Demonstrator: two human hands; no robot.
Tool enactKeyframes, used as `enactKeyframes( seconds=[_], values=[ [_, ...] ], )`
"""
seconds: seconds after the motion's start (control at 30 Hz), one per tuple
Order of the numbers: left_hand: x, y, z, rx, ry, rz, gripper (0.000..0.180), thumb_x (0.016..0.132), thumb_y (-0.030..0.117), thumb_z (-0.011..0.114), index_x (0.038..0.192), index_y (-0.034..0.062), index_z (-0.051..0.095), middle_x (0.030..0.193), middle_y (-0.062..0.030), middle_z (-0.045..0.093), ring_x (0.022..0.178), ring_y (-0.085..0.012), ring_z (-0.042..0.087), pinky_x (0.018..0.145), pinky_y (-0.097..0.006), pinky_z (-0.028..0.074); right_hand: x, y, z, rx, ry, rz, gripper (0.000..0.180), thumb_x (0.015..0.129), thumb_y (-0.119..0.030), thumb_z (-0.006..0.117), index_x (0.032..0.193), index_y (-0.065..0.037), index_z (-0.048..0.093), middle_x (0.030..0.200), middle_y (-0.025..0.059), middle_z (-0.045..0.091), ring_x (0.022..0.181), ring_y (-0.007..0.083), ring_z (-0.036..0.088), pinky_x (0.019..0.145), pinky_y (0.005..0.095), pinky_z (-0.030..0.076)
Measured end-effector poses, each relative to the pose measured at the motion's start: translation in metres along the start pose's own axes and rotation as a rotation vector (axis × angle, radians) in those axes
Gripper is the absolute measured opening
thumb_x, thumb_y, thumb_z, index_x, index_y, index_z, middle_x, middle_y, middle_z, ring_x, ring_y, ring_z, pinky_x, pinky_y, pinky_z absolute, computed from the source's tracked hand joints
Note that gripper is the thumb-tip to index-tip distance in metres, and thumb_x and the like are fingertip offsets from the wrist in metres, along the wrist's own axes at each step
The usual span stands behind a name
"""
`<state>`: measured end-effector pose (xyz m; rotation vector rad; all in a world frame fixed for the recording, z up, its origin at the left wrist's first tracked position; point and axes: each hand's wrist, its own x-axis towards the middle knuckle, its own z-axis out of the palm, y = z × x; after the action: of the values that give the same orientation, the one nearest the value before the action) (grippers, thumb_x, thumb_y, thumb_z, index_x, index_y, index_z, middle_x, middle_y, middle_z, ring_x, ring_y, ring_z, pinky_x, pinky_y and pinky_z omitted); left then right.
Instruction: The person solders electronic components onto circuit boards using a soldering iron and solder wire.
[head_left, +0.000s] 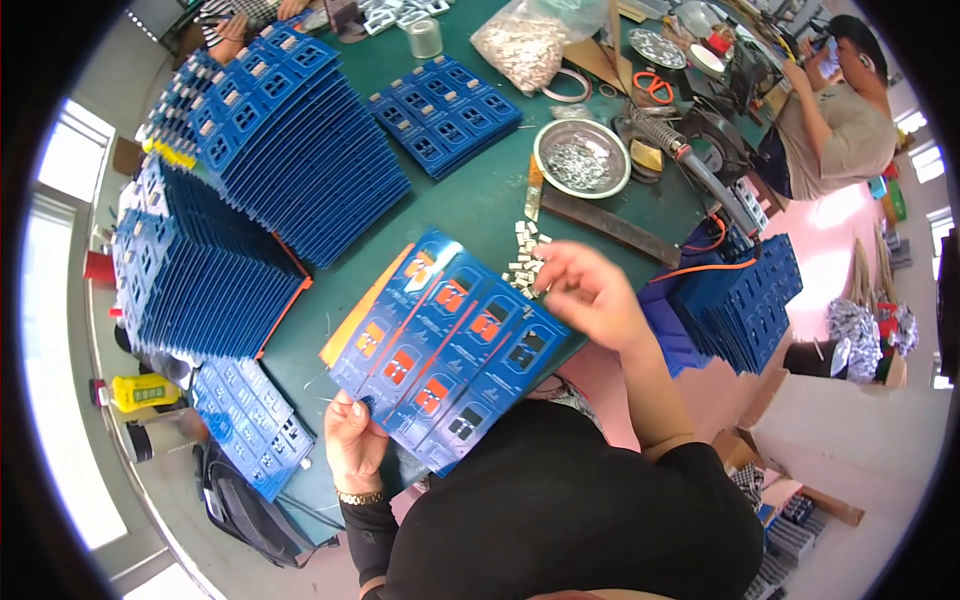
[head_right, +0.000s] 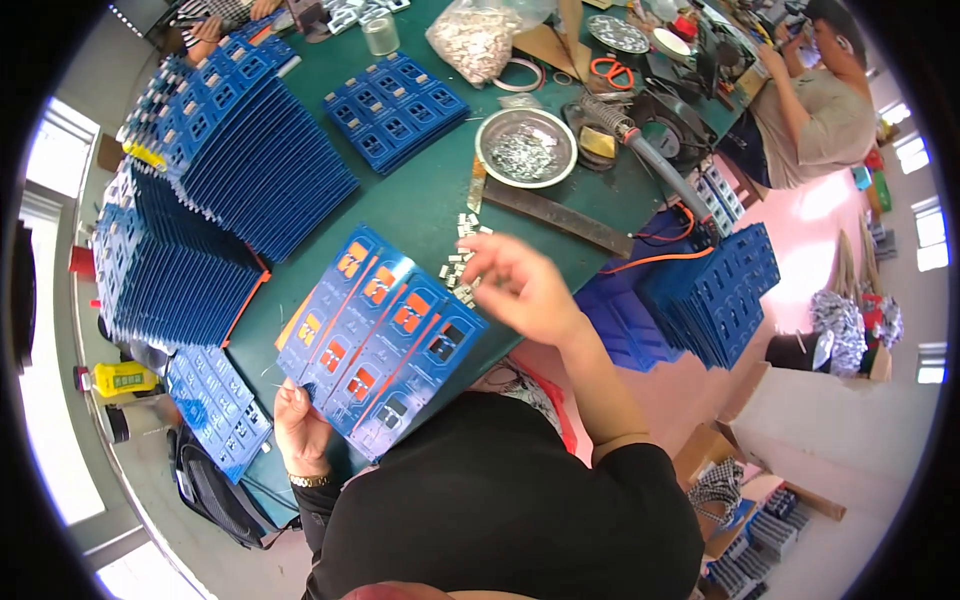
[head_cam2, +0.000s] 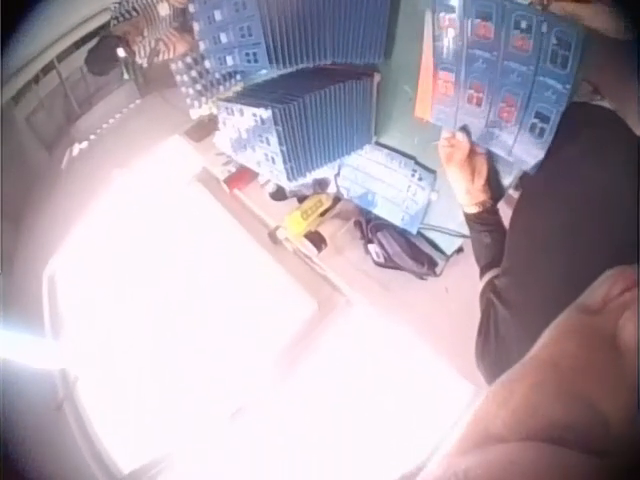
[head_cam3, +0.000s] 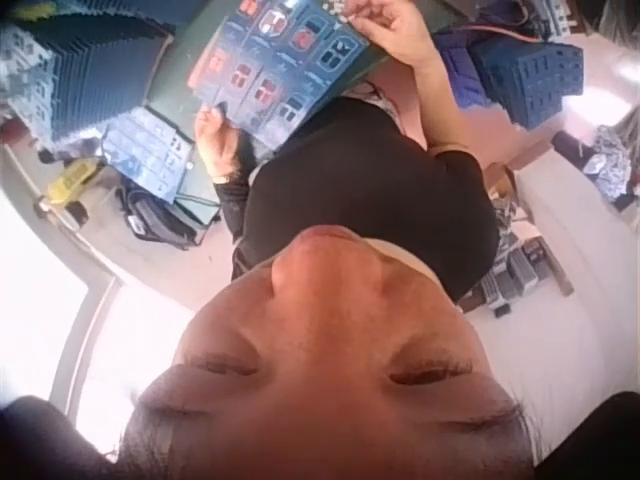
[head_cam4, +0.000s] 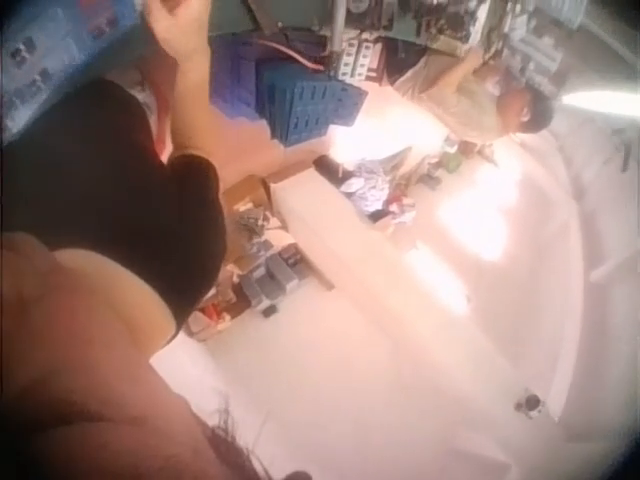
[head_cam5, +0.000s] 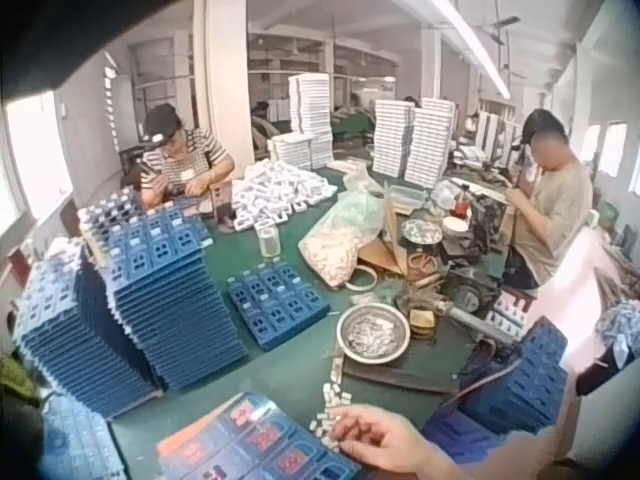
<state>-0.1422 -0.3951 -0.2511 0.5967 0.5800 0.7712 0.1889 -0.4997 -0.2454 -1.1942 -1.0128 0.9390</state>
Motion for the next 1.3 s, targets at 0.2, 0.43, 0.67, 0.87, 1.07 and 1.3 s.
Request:
enactKeyframes(
  seconds=[0.2, 0.43, 0.67, 0.87, 1.07, 1.3],
  values=[
    [-0.002, -0.014, 0.042, -0.062, -0.024, 0.052, 0.049, 0.081, 0.019, 0.076, 0.123, 0.0061, 0.054, 0.112, -0.0090, 0.066, 0.074, -0.0155, 0.065, 0.052, -0.023, 0.049, -0.005, 0.017, 0.027, -0.182, -0.599, -0.035, 0.052, 0.077, -0.021, 0.077, 0.121, -0.003, 0.058, 0.097, 0.0073, 0.067, 0.080, 0.0099, 0.062, 0.061, 0.0260, 0.050],
    [0.003, -0.054, 0.069, 0.050, 0.029, 0.310, 0.030, 0.081, -0.006, 0.069, 0.109, 0.0029, 0.063, 0.104, -0.0080, 0.068, 0.089, -0.0178, 0.066, 0.081, -0.033, 0.055, -0.039, 0.016, 0.079, 0.592, 0.036, 0.267, 0.028, 0.091, -0.011, 0.064, 0.117, -0.002, 0.060, 0.098, 0.0045, 0.067, 0.080, 0.0117, 0.064, 0.062, 0.0252, 0.053],
    [-0.001, -0.040, 0.061, 1.042, -0.025, 0.524, 0.029, 0.077, -0.004, 0.072, 0.104, 0.0016, 0.064, 0.106, -0.0086, 0.065, 0.100, -0.0234, 0.063, 0.087, -0.036, 0.050, 0.012, 0.023, 0.007, 0.376, 0.534, -0.108, 0.023, 0.096, -0.013, 0.056, 0.113, 0.001, 0.061, 0.096, 0.0015, 0.066, 0.076, 0.0063, 0.059, 0.063, 0.0217, 0.048],
    [-0.006, -0.021, 0.028, 1.385, 0.113, 0.801, 0.028, 0.073, -0.009, 0.064, 0.098, 0.0047, 0.064, 0.119, -0.0128, 0.057, 0.118, -0.0362, 0.051, 0.097, -0.043, 0.043, 0.146, -0.019, -0.092, 0.094, 0.609, -0.155, 0.023, 0.095, -0.020, 0.057, 0.112, -0.006, 0.065, 0.091, 0.0001, 0.065, 0.073, 0.0071, 0.057, 0.057, 0.0238, 0.045],
    [-0.019, -0.018, 0.002, 1.406, 0.405, 0.829, 0.020, 0.081, -0.006, 0.059, 0.098, 0.0018, 0.065, 0.126, -0.0157, 0.053, 0.125, -0.0323, 0.046, 0.104, -0.043, 0.035, 0.249, 0.003, -0.082, 0.124, 0.436, 0.235, 0.012, 0.093, -0.023, 0.057, 0.094, -0.014, 0.065, 0.073, -0.0041, 0.059, 0.061, 0.0103, 0.049, 0.052, 0.0273, 0.037],
    [-0.030, -0.022, -0.013, 1.330, 0.475, 0.759, 0.018, 0.083, -0.007, 0.057, 0.096, 0.0022, 0.065, 0.126, -0.0171, 0.052, 0.124, -0.0349, 0.046, 0.102, -0.044, 0.036, 0.285, 0.033, -0.063, 0.004, 0.360, 0.323, 0.014, 0.094, -0.021, 0.054, 0.086, -0.013, 0.063, 0.071, 0.0008, 0.058, 0.058, 0.0140, 0.051, 0.048, 0.0281, 0.038]
  ],
)
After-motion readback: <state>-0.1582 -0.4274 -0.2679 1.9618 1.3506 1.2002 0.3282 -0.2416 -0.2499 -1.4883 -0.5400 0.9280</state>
